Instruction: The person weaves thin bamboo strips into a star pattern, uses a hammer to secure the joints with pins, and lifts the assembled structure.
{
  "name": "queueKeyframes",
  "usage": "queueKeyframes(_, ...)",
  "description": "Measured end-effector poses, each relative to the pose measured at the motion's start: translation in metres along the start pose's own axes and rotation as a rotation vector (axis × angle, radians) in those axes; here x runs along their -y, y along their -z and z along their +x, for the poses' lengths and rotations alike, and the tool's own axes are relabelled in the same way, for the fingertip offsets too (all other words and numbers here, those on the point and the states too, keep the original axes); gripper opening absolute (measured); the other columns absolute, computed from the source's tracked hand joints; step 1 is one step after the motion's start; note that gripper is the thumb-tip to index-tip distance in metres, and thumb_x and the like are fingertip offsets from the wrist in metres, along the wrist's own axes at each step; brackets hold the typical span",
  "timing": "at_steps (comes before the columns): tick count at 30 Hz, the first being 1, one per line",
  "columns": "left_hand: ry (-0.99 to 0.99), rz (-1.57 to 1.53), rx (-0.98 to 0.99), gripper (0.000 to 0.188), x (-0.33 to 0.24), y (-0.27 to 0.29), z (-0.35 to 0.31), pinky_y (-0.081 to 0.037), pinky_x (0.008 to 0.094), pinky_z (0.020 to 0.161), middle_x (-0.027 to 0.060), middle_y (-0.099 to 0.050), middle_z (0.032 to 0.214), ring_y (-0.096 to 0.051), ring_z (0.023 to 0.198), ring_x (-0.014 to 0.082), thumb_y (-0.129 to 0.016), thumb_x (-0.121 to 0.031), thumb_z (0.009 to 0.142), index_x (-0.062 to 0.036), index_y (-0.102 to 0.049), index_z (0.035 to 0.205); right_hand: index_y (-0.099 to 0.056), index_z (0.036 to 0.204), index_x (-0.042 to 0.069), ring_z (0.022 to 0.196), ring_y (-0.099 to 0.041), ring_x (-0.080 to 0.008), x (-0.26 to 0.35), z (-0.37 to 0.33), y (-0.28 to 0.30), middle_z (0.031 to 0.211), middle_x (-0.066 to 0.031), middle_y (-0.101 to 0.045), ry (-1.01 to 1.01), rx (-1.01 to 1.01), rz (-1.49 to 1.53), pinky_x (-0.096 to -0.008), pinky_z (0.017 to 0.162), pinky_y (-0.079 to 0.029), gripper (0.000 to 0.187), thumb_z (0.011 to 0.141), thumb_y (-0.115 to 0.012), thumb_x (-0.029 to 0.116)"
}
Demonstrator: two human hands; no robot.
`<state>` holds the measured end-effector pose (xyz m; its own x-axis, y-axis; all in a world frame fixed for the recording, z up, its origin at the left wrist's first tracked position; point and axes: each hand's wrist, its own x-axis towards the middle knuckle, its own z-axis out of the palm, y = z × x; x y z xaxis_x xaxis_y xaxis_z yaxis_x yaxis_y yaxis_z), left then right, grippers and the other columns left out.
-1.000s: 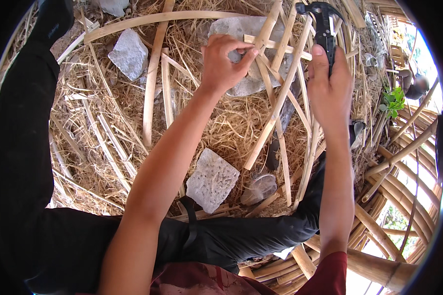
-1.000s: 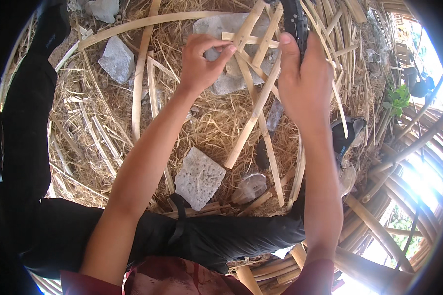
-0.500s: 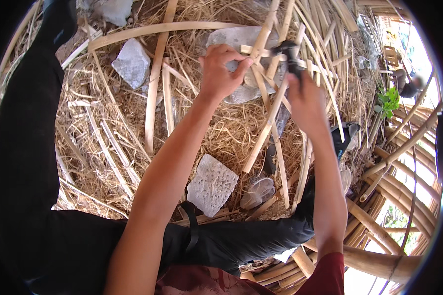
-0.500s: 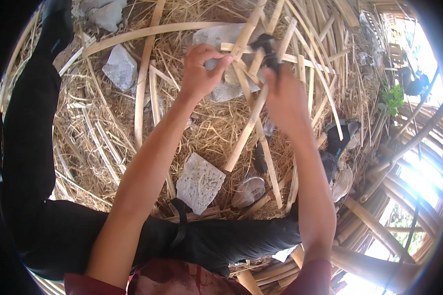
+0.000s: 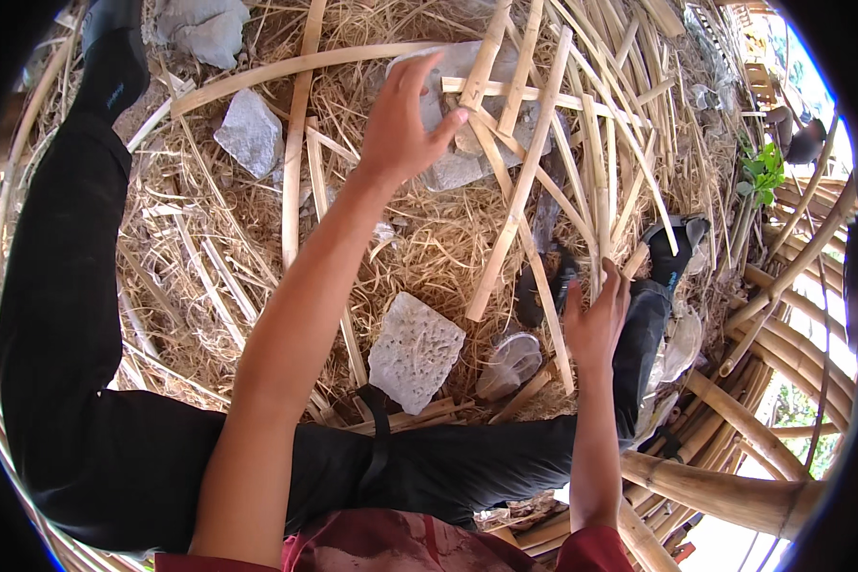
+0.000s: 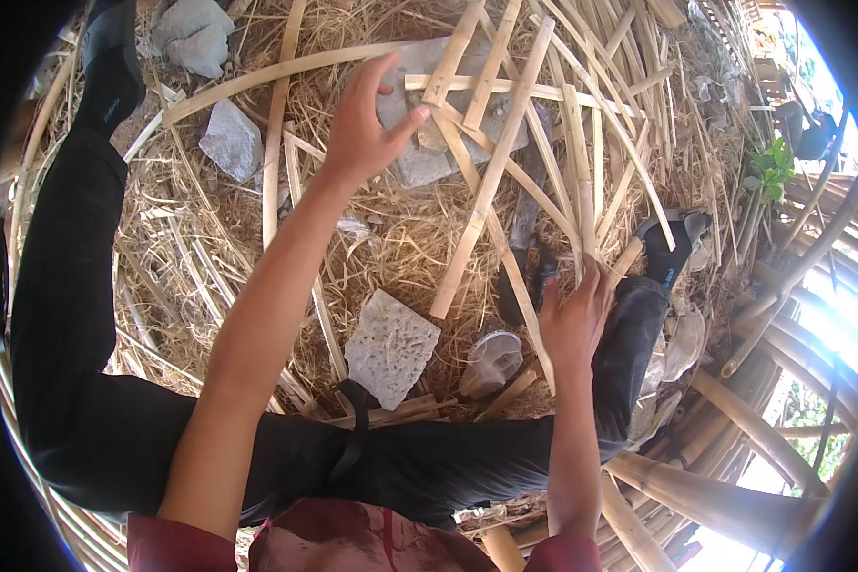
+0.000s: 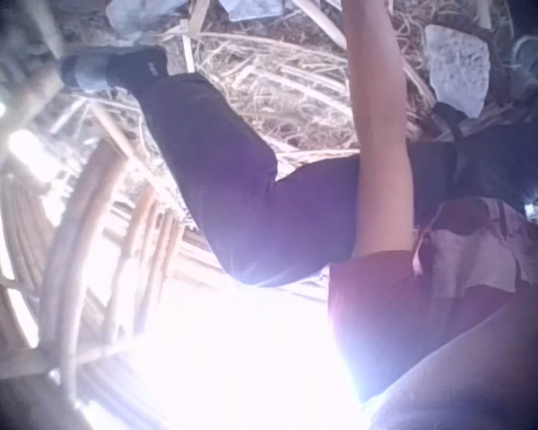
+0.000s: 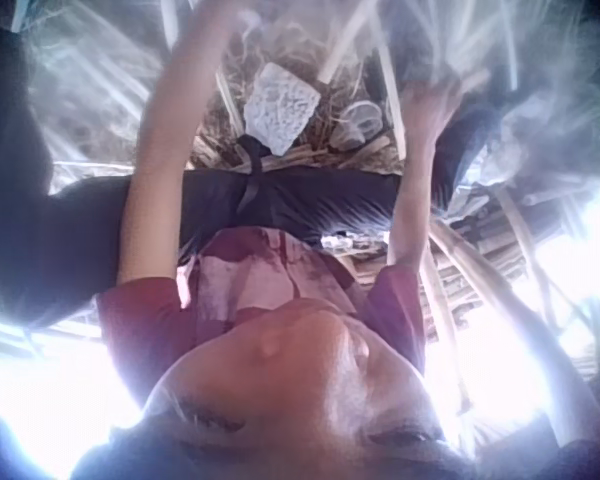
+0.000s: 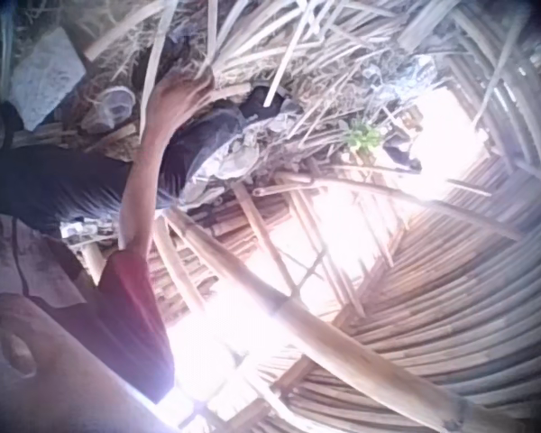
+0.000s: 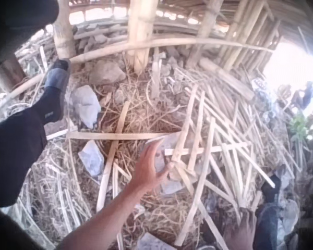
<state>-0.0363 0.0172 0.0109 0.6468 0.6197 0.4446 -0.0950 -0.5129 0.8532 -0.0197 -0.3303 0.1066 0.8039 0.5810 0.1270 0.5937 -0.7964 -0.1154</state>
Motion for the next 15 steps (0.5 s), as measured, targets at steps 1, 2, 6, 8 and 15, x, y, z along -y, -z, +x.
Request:
queueKeyframes(1, -0.024, 0.025, 0.061, 0.039, 0.000, -0.002, 0.009, -0.049, 0.0451, 0.103, 0.0134, -0.072, 0.113, -0.064, 0.111, 0.0301, -0.077, -0.030, 0.090, -0.0075, -0.073, 0.122, -0.058, 0.123, -0.003, 0.100, -0.063, -0.0414, 0.008, -0.004, 0.002, 0.105, -0.0231, -0.064, 0.073, -0.159, -0.041, -0.0497, 0.086, -0.050, 0.034, 0.096, -0.067, 0.015)
queueKeyframes(2, -0.095, 0.143, 0.190, 0.043, 0.012, 0.010, 0.019, -0.049, 0.0454, 0.103, 0.0145, -0.072, 0.116, -0.064, 0.113, 0.0306, -0.078, -0.033, 0.090, -0.0075, -0.072, 0.125, -0.055, 0.128, -0.002, 0.103, -0.061, -0.0422, 0.029, -0.011, 0.005, 0.110, -0.0206, -0.063, 0.051, -0.066, 0.046, -0.0485, 0.089, -0.050, 0.039, 0.097, -0.067, 0.017)
queueKeyframes(6, -0.098, 0.270, 0.440, 0.052, 0.019, 0.017, 0.034, -0.049, 0.0451, 0.105, 0.0172, -0.070, 0.125, -0.065, 0.117, 0.0333, -0.078, -0.040, 0.089, -0.0074, -0.071, 0.129, -0.056, 0.119, 0.000, 0.085, -0.065, -0.0441, 0.043, -0.020, -0.028, 0.091, -0.0230, -0.065, -0.073, 0.235, 0.196, -0.0507, 0.073, -0.050, 0.027, 0.103, -0.061, 0.021)
queueKeyframes(8, -0.125, 0.294, 0.412, 0.051, 0.016, 0.015, 0.034, -0.048, 0.0440, 0.106, 0.0166, -0.071, 0.123, -0.065, 0.116, 0.0335, -0.078, -0.041, 0.089, -0.0064, -0.071, 0.127, -0.056, 0.113, 0.001, 0.072, -0.065, -0.0455, 0.035, -0.020, -0.031, 0.077, -0.0232, -0.064, -0.185, 0.417, 0.299, -0.0513, 0.063, -0.049, 0.022, 0.104, -0.059, 0.020)
queueKeyframes(15, -0.166, 0.038, 0.294, 0.045, -0.009, 0.011, 0.056, -0.053, 0.0409, 0.096, 0.0131, -0.072, 0.121, -0.068, 0.112, 0.0270, -0.077, -0.035, 0.092, -0.0073, -0.071, 0.127, -0.061, 0.113, -0.001, 0.053, -0.061, -0.0348, 0.067, -0.004, 0.040, 0.065, -0.0200, -0.059, -0.192, 0.373, 0.539, -0.0442, 0.054, -0.043, 0.023, 0.106, -0.057, 0.021)
